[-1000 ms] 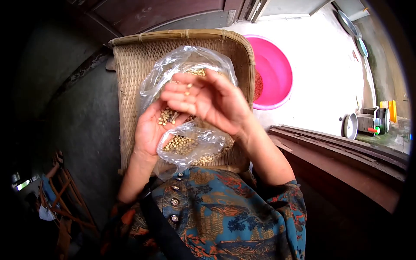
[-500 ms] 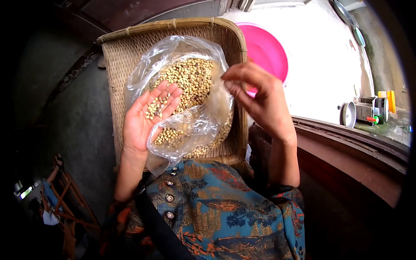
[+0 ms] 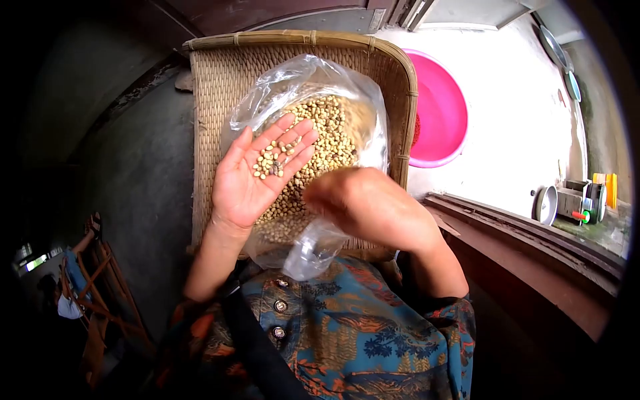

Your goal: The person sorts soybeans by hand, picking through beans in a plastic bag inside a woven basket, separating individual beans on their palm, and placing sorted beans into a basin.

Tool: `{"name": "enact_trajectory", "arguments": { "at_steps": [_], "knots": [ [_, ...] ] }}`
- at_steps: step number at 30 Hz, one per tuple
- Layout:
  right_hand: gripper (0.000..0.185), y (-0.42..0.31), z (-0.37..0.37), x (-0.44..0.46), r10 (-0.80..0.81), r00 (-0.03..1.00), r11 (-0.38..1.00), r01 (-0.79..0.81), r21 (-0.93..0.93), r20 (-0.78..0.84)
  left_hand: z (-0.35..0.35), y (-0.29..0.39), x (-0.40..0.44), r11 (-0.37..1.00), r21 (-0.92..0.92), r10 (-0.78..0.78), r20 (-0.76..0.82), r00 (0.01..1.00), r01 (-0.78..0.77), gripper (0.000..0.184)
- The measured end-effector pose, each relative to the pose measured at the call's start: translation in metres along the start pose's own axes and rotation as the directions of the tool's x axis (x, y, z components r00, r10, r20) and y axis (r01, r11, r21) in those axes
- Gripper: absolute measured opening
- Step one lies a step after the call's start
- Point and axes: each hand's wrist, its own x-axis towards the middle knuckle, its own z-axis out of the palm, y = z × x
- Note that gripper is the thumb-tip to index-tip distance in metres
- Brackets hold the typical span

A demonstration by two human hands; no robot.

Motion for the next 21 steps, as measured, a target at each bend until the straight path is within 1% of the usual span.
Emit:
{"name": "enact_trajectory", "arguments": {
  "at_steps": [1,2,3,4,6,7,10,11,13,16,17,19,21],
  "knots": [
    [0.018,-0.001,0.003,0.006,-0.002,0.984,0.999,-0.004,-0.035,-0.180,0.001,0.000,0.000,1.000,0.029,-0.009,0.004,1.000,0.009,0.057],
    [0.017,-0.003,0.005,0.012,-0.011,0.935,0.997,-0.014,-0.070,-0.355,0.002,0.000,-0.001,0.998,0.058,-0.019,0.009,1.000,0.018,0.058],
    [0.017,-0.003,0.003,0.020,-0.071,0.910,0.982,-0.008,-0.187,-0.409,0.003,0.000,-0.002,0.996,0.088,-0.029,0.014,0.999,0.027,0.058],
    [0.017,-0.003,0.003,0.027,-0.153,0.898,0.970,0.056,-0.237,-0.413,0.000,0.001,-0.003,0.991,0.122,-0.047,0.011,0.999,0.046,0.059],
    [0.017,-0.002,0.006,0.040,-0.312,0.859,0.926,0.178,-0.334,-0.406,-0.007,0.003,-0.006,0.978,0.189,-0.085,0.001,0.996,0.084,0.059],
    [0.019,0.001,0.008,0.044,-0.361,0.870,0.882,0.202,-0.425,-0.335,-0.002,0.001,-0.007,0.965,0.245,-0.075,-0.060,0.995,0.087,0.055],
    [0.019,-0.001,0.011,0.052,-0.366,0.884,0.874,0.220,-0.433,-0.290,-0.006,-0.001,-0.006,0.963,0.255,-0.045,-0.144,0.989,0.081,0.050],
    [0.028,-0.002,0.007,0.051,-0.297,0.932,0.882,0.185,-0.433,-0.207,-0.007,-0.002,-0.006,0.967,0.244,-0.045,-0.138,0.989,0.078,0.048],
    [0.026,-0.001,0.004,0.053,-0.275,0.948,0.894,0.189,-0.407,-0.163,-0.008,-0.004,-0.005,0.972,0.224,-0.046,-0.126,0.991,0.074,0.045],
    [0.025,-0.002,0.000,0.056,-0.248,0.962,0.913,0.193,-0.360,-0.113,-0.004,-0.004,-0.006,0.969,0.236,-0.043,-0.157,0.987,0.080,0.046],
    [0.024,-0.002,-0.001,0.056,-0.241,0.966,0.919,0.194,-0.345,-0.098,-0.005,-0.004,-0.006,0.970,0.226,-0.053,-0.140,0.989,0.084,0.045],
    [0.024,0.000,-0.003,0.056,-0.235,0.969,0.911,0.193,-0.363,-0.074,-0.008,-0.003,-0.006,0.974,0.207,-0.071,-0.105,0.992,0.092,0.045],
    [0.024,0.002,-0.003,0.056,-0.230,0.971,0.895,0.188,-0.403,-0.058,-0.005,-0.004,-0.005,0.974,0.209,-0.057,-0.163,0.985,0.091,0.045]
  ]
}}
